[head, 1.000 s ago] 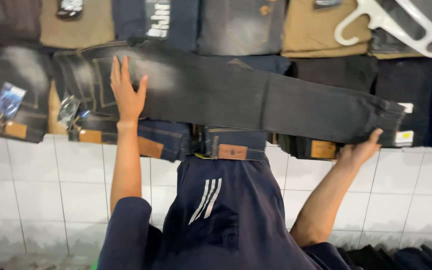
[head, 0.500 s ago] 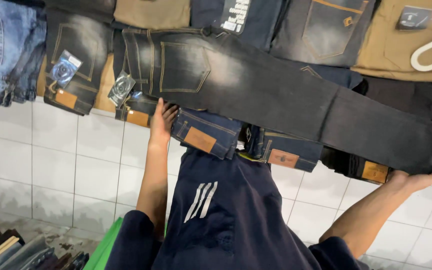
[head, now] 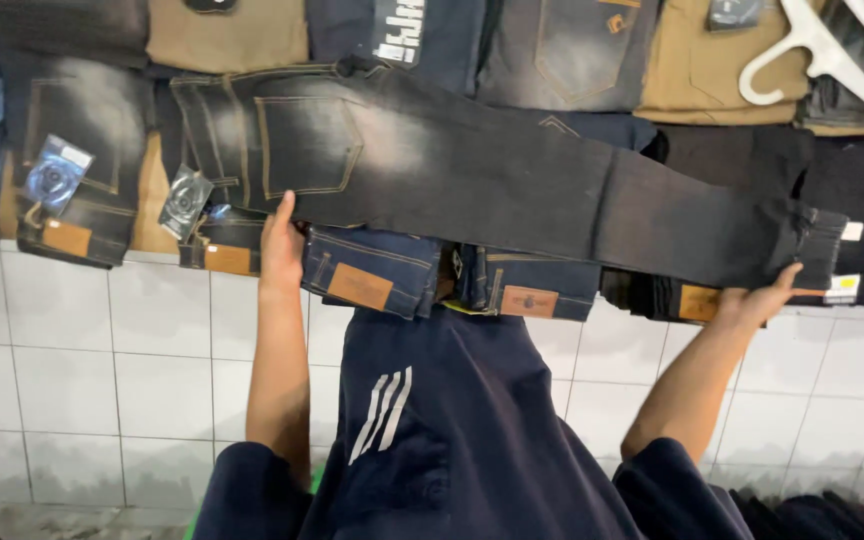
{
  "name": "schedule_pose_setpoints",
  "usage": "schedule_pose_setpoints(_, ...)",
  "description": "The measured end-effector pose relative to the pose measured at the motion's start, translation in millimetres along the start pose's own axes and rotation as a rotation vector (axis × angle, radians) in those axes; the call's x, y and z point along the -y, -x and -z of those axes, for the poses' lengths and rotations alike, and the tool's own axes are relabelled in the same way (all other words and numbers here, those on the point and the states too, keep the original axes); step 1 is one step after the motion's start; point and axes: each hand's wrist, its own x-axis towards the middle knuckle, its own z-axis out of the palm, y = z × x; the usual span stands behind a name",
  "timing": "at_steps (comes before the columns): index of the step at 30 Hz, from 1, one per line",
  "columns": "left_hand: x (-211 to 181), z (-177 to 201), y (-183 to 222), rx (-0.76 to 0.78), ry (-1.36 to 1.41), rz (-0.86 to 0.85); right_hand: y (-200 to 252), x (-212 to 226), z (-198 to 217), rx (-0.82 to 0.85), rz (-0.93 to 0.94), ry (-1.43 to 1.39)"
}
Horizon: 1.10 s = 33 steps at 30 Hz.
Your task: Folding a pair of jeans in a clothing store.
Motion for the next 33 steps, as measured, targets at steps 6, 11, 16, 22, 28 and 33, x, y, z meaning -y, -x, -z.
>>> schedule_pose_setpoints(6,3.0,9.5,-1.4,0.096,-0.044,0.023,21.4,4.4,-11.7,-0.076,0.001,-0.090)
schedule_pose_setpoints(11,11.8,19.8,-10.0,0.094,-0.023,0.029,33.5,5.6,-7.8,-0.045,0.038,-0.136)
schedule_pose_setpoints(16,6.7,14.2,-16.8,0.048,0.045,0.079,25.6,4.3,-5.3,-0.078,0.064,-0.133)
schedule_pose_setpoints(22,-32.2,11.4,-5.5,0.125,0.243,-0.027,62.9,28.9,-33.6,-0.071,0.082,-0.182)
schedule_pose_setpoints(28,-96.3,51.5,8.0,0.030,0.358,-0.128,125.7,25.0,-72.1,0.018,0.150,-0.110)
schedule_pose_setpoints(33,-128.5,96.6,-3.1,0.017,0.428,-0.216,166.9,-29.4,-102.1,0.026,0.138,-0.249)
